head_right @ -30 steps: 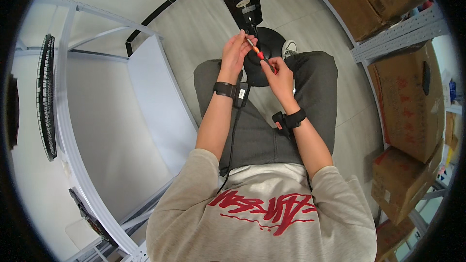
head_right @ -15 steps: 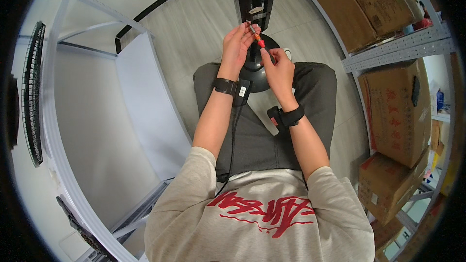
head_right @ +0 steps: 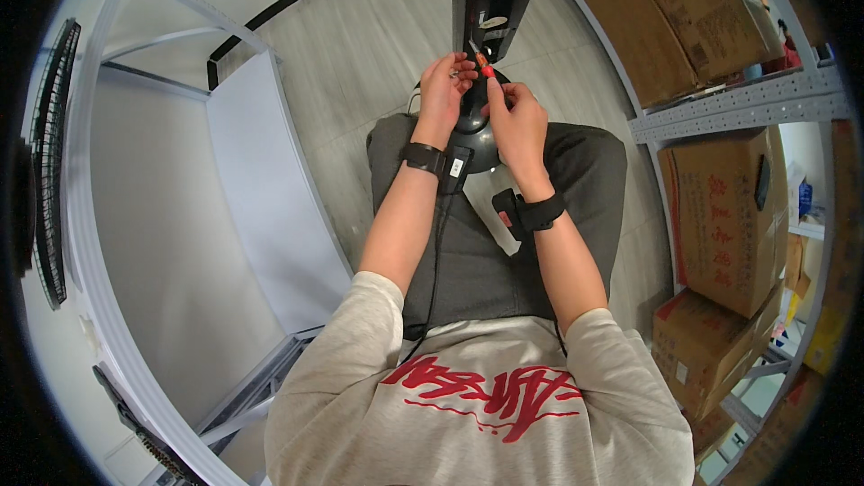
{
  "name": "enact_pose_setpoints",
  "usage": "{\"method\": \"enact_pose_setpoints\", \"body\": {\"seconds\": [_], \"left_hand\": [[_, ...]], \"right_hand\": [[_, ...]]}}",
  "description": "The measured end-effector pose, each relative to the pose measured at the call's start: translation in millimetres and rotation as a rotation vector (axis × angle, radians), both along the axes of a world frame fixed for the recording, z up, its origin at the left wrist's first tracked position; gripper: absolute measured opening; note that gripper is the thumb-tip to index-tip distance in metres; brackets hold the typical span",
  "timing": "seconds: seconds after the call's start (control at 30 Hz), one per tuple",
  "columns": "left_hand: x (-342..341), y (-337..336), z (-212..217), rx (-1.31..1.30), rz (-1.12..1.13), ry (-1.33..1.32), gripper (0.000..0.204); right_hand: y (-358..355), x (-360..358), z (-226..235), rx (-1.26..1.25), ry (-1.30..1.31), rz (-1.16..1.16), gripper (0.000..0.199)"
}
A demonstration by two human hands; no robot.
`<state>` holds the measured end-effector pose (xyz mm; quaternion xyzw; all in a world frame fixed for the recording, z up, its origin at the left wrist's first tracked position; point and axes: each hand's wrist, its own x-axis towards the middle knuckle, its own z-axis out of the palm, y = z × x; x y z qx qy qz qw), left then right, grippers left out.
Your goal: The person sits on the floor and uses a screwdriver to tighten screws on the base and neck of a black pedestal fan. They then attach the fan head to the stand and place the front protective grill onto the fan.
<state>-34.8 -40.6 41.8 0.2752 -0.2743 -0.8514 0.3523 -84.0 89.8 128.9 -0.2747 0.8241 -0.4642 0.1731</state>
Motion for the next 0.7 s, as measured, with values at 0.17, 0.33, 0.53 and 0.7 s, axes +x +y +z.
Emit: {"method": "enact_pose_setpoints", "body": {"seconds": [0.17,0.33,0.53,0.7], "left_hand": [[1.7,-1.3,-7.3,0.015,0.050,-0.007,0.025],[-0.3,1.3,-6.6,0.015,0.075,-0.037,0.025],[4.0,4.7,1.1,-0.012,0.050,-0.021,0.048],[2.2,3.7,2.6,-0.025,-0.031,-0.018,0.057]], "right_hand": [[-1.1,-7.4,-0.5,0.070,-0.220,0.044,0.040],[2.1,-4.8,-27.8,-0.088,-0.021,-0.012,0.041],[2.2,-3.5,-13.2,-0.111,-0.407,0.041,0.037],[4.0,-0.1,-22.6,-0.169,-0.314,0.015,0.036]]}}
